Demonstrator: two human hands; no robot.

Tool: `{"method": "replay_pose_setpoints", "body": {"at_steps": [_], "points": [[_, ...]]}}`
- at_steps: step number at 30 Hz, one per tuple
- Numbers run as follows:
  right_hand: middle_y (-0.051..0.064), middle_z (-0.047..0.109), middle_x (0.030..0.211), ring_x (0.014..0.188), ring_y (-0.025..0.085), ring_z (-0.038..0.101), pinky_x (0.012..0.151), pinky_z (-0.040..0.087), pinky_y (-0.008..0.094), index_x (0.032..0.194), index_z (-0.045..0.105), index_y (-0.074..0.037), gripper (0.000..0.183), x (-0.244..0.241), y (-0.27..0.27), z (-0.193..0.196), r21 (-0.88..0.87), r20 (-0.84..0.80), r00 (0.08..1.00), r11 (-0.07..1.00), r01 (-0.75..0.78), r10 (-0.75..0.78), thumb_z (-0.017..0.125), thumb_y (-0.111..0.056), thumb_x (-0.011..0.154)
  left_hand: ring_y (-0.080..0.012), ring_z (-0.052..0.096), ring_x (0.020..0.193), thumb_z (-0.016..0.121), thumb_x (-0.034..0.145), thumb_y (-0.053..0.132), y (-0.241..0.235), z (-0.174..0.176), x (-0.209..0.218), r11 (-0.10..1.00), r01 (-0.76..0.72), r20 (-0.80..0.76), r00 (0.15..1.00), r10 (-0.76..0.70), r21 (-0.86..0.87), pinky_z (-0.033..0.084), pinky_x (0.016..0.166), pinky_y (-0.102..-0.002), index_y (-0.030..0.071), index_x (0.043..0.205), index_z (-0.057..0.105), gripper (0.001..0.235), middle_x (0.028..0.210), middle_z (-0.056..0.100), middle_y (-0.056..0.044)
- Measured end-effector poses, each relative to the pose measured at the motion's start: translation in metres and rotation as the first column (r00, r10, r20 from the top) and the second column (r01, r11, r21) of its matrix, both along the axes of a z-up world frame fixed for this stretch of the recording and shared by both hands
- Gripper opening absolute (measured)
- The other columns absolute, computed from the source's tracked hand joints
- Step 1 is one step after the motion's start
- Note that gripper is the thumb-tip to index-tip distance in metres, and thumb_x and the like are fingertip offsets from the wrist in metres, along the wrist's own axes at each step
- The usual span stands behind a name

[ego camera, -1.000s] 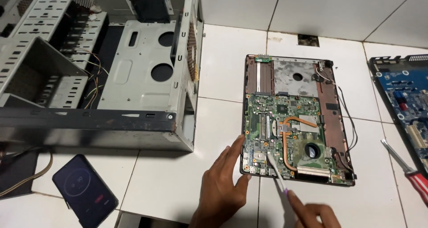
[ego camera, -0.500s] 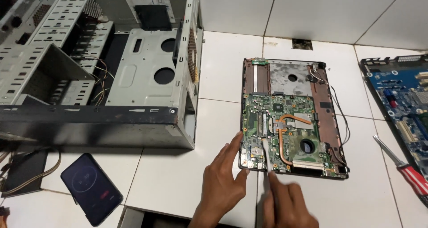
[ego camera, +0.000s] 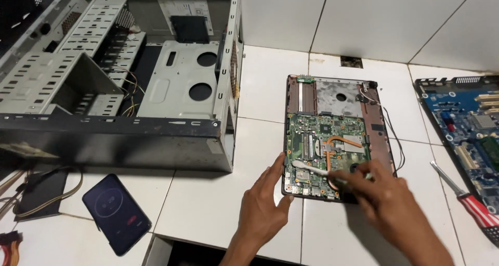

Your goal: The person uses a white cotton swab to clean the surface of a disassembled laptop motherboard. The person wipes various areas of the green circuit board, including around the copper heat pipes and the central processor area, while the board rests on a white tiled floor.

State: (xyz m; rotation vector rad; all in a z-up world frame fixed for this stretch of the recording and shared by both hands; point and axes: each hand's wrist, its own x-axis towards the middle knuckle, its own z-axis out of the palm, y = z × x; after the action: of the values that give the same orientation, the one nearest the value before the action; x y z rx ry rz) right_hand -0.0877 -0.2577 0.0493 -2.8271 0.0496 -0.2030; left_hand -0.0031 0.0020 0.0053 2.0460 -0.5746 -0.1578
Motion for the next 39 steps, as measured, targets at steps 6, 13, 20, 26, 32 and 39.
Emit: {"method": "replay_pose_setpoints", "body": {"at_steps": [6, 13, 20, 26, 32, 39], "points": [[-0.003, 0.067, 0.111, 0.097, 0.019, 0.071, 0.085, 0.046, 0.048, 0.124, 0.078, -0.046, 0.054, 0.001, -0.008, -0.007, 0.013, 0.090, 0.987, 0.992, 0.129, -0.130, 0.074, -0.014, 0.080, -0.0334, 0.048, 0.148, 0.073, 0.085, 0.014, -0.001, 0.005, -0.002, 1.000, -0.011, -0.065, 0.998, 0.012, 0.026, 0.046, 0.112, -0.051, 0.033, 0.164, 0.029, 0.092, 0.149, 0.065, -0.012], [-0.003, 0.067, 0.111, 0.089, 0.019, 0.071, 0.082, 0.059, 0.042, 0.116, 0.081, -0.042, 0.046, 0.016, 0.012, 0.007, 0.107, 0.075, 0.982, 0.981, 0.164, -0.173, 0.068, -0.012, 0.084, -0.0261, 0.060, 0.141, 0.072, 0.085, 0.007, 0.001, 0.012, -0.001, 0.999, 0.024, -0.051, 0.998, -0.026, -0.043, 0.052, 0.109, -0.044, 0.027, 0.164, 0.028, 0.092, 0.160, 0.054, -0.007], [0.001, 0.064, 0.106, 0.092, 0.024, 0.068, 0.072, 0.051, 0.044, 0.121, 0.080, -0.040, 0.053, 0.028, 0.007, 0.010, 0.114, 0.077, 0.997, 0.994, -0.004, -0.005, 0.066, -0.007, 0.082, -0.0262, 0.060, 0.141, 0.073, 0.084, 0.005, 0.002, 0.012, -0.002, 0.999, 0.027, -0.044, 0.999, -0.029, -0.042, 0.052, 0.108, -0.044, 0.024, 0.165, 0.024, 0.097, 0.162, 0.053, -0.006], [-0.001, 0.063, 0.107, 0.093, 0.023, 0.068, 0.074, 0.051, 0.044, 0.123, 0.077, -0.041, 0.053, 0.014, 0.016, 0.015, 0.083, 0.000, 0.998, 0.995, 0.060, -0.060, 0.066, -0.008, 0.084, -0.0249, 0.061, 0.141, 0.072, 0.084, 0.005, 0.000, 0.013, 0.000, 0.998, 0.025, -0.075, 0.997, -0.029, -0.055, 0.053, 0.108, -0.043, 0.026, 0.165, 0.025, 0.096, 0.161, 0.055, -0.005], [-0.004, 0.058, 0.106, 0.066, 0.022, 0.067, 0.051, 0.061, 0.043, 0.128, 0.070, -0.049, 0.056, -0.012, 0.103, -0.005, -0.078, 0.029, 0.958, 0.955, 0.286, -0.284, 0.069, -0.015, 0.083, -0.0257, 0.063, 0.139, 0.074, 0.082, 0.007, -0.001, 0.007, 0.003, 0.999, 0.026, -0.007, 1.000, -0.026, -0.027, 0.055, 0.101, -0.047, 0.024, 0.165, 0.025, 0.098, 0.158, 0.058, -0.007], [-0.005, 0.049, 0.096, 0.034, 0.037, 0.045, 0.032, 0.045, 0.049, 0.146, 0.056, -0.043, 0.064, -0.034, 0.174, -0.023, -0.207, 0.083, 0.867, 0.843, 0.497, -0.491, 0.065, -0.035, 0.083, -0.0240, 0.062, 0.140, 0.073, 0.084, 0.006, 0.001, 0.011, 0.002, 0.998, 0.030, -0.015, 0.999, -0.031, -0.049, 0.055, 0.103, -0.044, 0.024, 0.164, 0.027, 0.094, 0.160, 0.056, -0.008]]}}
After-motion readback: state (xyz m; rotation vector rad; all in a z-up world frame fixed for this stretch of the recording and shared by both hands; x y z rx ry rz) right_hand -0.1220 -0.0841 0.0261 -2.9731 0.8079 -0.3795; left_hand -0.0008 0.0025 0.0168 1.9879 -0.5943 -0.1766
